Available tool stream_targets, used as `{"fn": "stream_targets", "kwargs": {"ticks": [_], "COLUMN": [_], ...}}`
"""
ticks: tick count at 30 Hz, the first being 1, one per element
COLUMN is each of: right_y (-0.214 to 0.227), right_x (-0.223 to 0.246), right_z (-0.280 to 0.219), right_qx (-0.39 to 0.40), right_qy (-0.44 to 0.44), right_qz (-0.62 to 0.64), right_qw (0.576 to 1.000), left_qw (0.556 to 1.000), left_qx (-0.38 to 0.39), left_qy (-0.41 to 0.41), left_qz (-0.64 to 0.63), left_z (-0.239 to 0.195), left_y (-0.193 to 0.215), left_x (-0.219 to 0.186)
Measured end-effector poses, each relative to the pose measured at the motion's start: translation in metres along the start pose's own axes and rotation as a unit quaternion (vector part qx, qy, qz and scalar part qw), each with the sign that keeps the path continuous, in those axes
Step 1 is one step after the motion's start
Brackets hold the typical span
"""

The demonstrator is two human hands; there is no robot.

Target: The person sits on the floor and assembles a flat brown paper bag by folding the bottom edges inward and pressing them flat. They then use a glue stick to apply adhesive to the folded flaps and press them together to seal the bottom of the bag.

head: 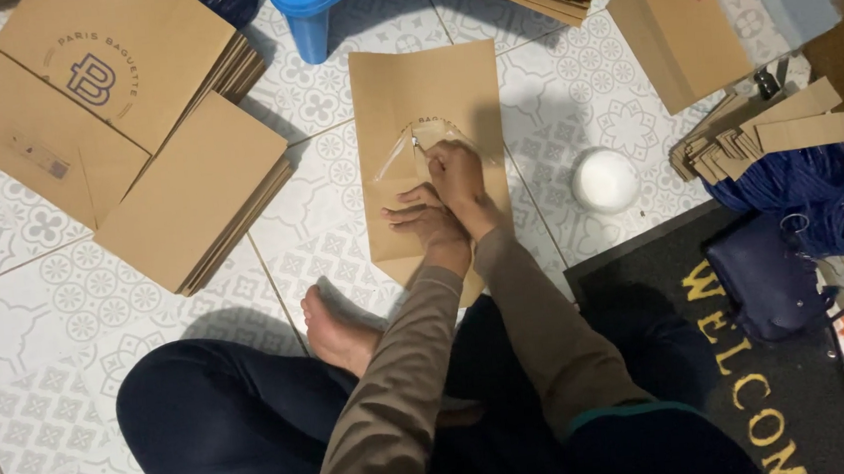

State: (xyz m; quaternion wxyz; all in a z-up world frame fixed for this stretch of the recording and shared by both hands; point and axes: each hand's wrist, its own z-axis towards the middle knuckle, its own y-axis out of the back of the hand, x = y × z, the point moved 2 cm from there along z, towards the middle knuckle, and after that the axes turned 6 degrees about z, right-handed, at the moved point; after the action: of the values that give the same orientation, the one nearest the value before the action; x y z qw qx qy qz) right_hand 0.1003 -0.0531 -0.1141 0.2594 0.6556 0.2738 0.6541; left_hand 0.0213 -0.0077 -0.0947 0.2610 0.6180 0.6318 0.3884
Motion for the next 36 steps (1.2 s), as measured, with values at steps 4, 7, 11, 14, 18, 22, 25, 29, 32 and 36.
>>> {"fn": "stream_targets", "kwargs": {"ticks": [4,7,11,14,18,22,25,29,32,36], "right_y": [0.021,0.087,0.211,0.293,0.290,0.236,0.198,0.169,0.145,0.128], "right_x": [-0.014,-0.007,-0.031,-0.095,-0.101,-0.079,-0.039,-0.041,-0.052,-0.038], "right_z": [0.006,-0.013,-0.043,-0.070,-0.080,-0.051,-0.034,-0.028,-0.020,-0.015], "right_qx": [0.005,0.021,0.028,0.026,0.059,0.022,0.049,0.092,0.118,0.160], "right_qy": [-0.122,-0.126,-0.060,-0.088,-0.098,0.034,0.070,0.052,0.081,0.056], "right_qz": [-0.019,0.010,-0.056,-0.313,-0.365,-0.371,-0.296,-0.158,-0.101,-0.090], "right_qw": [0.992,0.992,0.996,0.945,0.924,0.928,0.951,0.982,0.984,0.981], "left_qw": [0.999,0.998,0.996,0.993,0.975,0.953,0.958,0.956,0.966,0.976], "left_qx": [0.015,0.017,-0.020,-0.050,-0.120,-0.142,-0.156,-0.170,-0.153,-0.137], "left_qy": [-0.028,-0.059,-0.075,-0.079,-0.095,-0.062,-0.053,-0.067,-0.075,-0.075], "left_qz": [0.002,-0.016,-0.045,-0.070,-0.159,-0.260,-0.235,-0.231,-0.194,-0.153], "left_z": [-0.020,-0.038,-0.053,-0.048,0.007,0.004,-0.005,-0.015,-0.005,0.023], "left_y": [0.018,0.037,0.042,0.041,0.006,0.041,0.060,0.063,0.071,0.054], "left_x": [0.008,0.019,0.035,0.050,0.081,0.112,0.120,0.123,0.123,0.118]}}
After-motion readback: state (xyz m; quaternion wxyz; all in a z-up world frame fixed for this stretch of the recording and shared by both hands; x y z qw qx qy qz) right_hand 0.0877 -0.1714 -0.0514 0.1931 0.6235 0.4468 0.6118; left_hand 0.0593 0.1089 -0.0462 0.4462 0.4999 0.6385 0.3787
